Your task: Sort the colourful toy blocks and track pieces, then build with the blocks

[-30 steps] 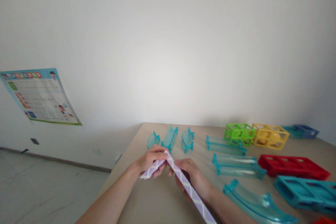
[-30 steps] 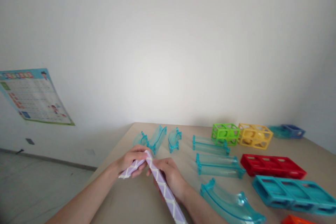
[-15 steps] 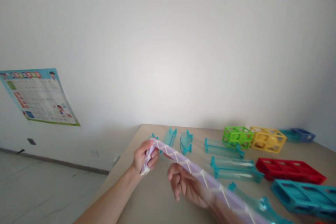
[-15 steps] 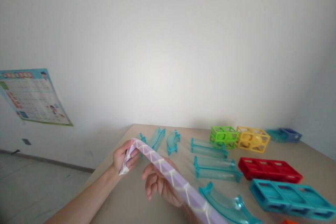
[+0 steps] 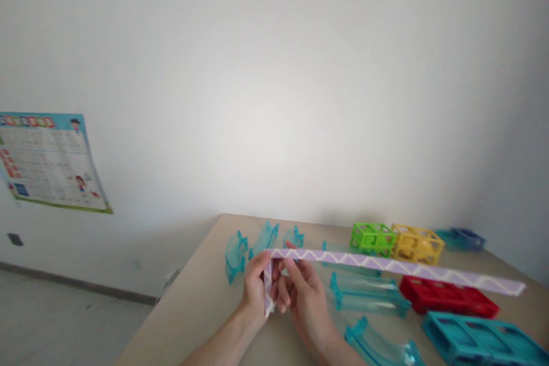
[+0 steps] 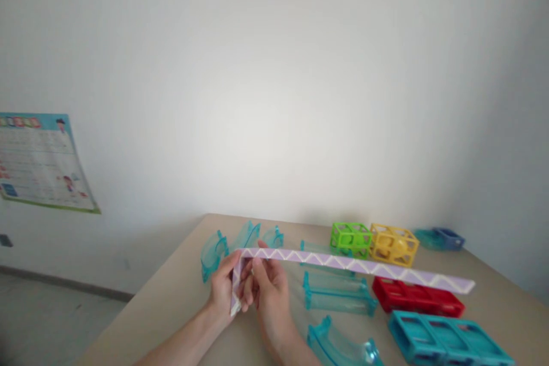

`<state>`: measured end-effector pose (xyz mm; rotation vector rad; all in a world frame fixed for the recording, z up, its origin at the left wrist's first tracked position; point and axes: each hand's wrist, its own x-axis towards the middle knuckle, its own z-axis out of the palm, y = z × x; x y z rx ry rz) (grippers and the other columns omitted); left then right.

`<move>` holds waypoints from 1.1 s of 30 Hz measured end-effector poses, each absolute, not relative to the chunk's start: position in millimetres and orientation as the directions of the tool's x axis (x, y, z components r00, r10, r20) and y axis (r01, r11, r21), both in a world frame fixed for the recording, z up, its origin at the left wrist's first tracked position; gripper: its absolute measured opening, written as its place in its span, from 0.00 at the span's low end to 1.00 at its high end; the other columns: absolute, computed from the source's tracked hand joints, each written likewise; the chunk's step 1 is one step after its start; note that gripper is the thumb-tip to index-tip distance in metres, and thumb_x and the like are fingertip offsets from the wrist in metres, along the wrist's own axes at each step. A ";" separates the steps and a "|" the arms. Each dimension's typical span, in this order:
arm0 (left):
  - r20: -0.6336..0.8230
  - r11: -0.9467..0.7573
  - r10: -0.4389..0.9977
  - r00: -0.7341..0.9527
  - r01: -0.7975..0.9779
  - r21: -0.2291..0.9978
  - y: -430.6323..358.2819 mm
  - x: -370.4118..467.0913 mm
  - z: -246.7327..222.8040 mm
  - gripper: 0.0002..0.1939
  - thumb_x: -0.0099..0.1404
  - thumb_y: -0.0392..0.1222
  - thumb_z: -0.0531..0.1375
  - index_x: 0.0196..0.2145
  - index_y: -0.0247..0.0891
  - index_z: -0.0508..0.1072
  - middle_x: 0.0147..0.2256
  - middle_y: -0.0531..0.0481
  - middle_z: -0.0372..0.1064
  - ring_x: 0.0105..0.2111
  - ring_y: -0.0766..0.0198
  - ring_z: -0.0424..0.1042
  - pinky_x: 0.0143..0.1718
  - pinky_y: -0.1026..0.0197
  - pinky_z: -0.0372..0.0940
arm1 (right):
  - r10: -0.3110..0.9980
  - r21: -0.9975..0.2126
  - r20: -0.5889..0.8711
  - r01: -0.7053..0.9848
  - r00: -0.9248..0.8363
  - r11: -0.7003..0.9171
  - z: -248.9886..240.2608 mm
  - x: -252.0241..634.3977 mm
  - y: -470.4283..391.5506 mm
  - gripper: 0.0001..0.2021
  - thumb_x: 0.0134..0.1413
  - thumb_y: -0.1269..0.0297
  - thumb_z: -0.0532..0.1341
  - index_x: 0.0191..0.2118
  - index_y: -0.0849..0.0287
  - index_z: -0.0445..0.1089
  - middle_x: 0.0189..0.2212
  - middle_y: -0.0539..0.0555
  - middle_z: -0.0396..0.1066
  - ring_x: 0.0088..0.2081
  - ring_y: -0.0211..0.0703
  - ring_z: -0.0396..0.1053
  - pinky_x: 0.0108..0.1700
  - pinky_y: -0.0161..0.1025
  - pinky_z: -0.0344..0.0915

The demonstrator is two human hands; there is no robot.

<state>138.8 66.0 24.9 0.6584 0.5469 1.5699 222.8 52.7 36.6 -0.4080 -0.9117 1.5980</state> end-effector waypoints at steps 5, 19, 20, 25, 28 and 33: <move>0.238 -0.240 0.968 -0.077 -0.547 0.802 60.5 129.8 29.1 0.28 0.61 0.60 0.54 0.14 0.35 0.64 0.08 0.54 0.55 0.05 0.66 0.58 0.06 0.67 0.50 | 0.960 -0.826 0.229 -0.553 -0.159 0.106 32.8 222.6 54.3 0.16 0.54 0.53 0.64 0.29 0.62 0.67 0.13 0.45 0.60 0.14 0.32 0.59 0.17 0.30 0.54; 0.338 -0.358 0.933 -0.121 -0.226 0.906 45.4 131.1 38.3 0.19 0.64 0.55 0.55 0.23 0.39 0.64 0.14 0.55 0.64 0.11 0.66 0.64 0.14 0.65 0.58 | 0.934 -0.813 0.300 -0.564 -0.194 0.144 42.0 234.5 51.3 0.11 0.53 0.60 0.66 0.30 0.61 0.66 0.16 0.45 0.62 0.16 0.35 0.61 0.19 0.34 0.58; 0.348 -0.372 0.925 -0.151 -0.181 0.911 44.5 132.0 39.3 0.19 0.64 0.54 0.55 0.22 0.39 0.65 0.14 0.55 0.65 0.11 0.66 0.64 0.15 0.65 0.58 | 0.935 -0.823 0.308 -0.542 -0.174 0.170 41.3 235.0 52.3 0.11 0.53 0.60 0.65 0.31 0.61 0.66 0.16 0.46 0.63 0.16 0.35 0.61 0.19 0.33 0.57; 0.358 -0.377 0.900 -0.248 -0.032 0.926 41.6 134.5 41.3 0.21 0.65 0.54 0.55 0.20 0.39 0.66 0.13 0.53 0.65 0.13 0.65 0.65 0.17 0.66 0.58 | 0.939 -0.860 0.331 -0.440 -0.094 0.259 44.5 235.5 51.6 0.13 0.52 0.59 0.66 0.36 0.61 0.65 0.15 0.46 0.65 0.15 0.36 0.61 0.18 0.33 0.59; 0.300 -0.313 0.919 -0.256 -0.009 0.950 42.6 133.8 39.5 0.20 0.64 0.55 0.55 0.21 0.39 0.67 0.13 0.53 0.65 0.12 0.64 0.65 0.15 0.66 0.57 | 0.927 -0.873 0.371 -0.364 -0.059 0.326 47.2 236.4 47.4 0.13 0.51 0.60 0.67 0.37 0.60 0.66 0.20 0.49 0.68 0.17 0.37 0.63 0.19 0.35 0.63; 0.269 -0.288 0.906 -0.326 -0.011 0.957 44.8 130.8 40.0 0.20 0.62 0.56 0.57 0.21 0.39 0.67 0.14 0.55 0.62 0.12 0.65 0.63 0.13 0.66 0.55 | 0.861 -0.840 0.509 -0.225 -0.013 0.493 36.0 238.6 47.9 0.08 0.50 0.65 0.67 0.37 0.56 0.69 0.38 0.54 0.71 0.26 0.38 0.68 0.24 0.35 0.66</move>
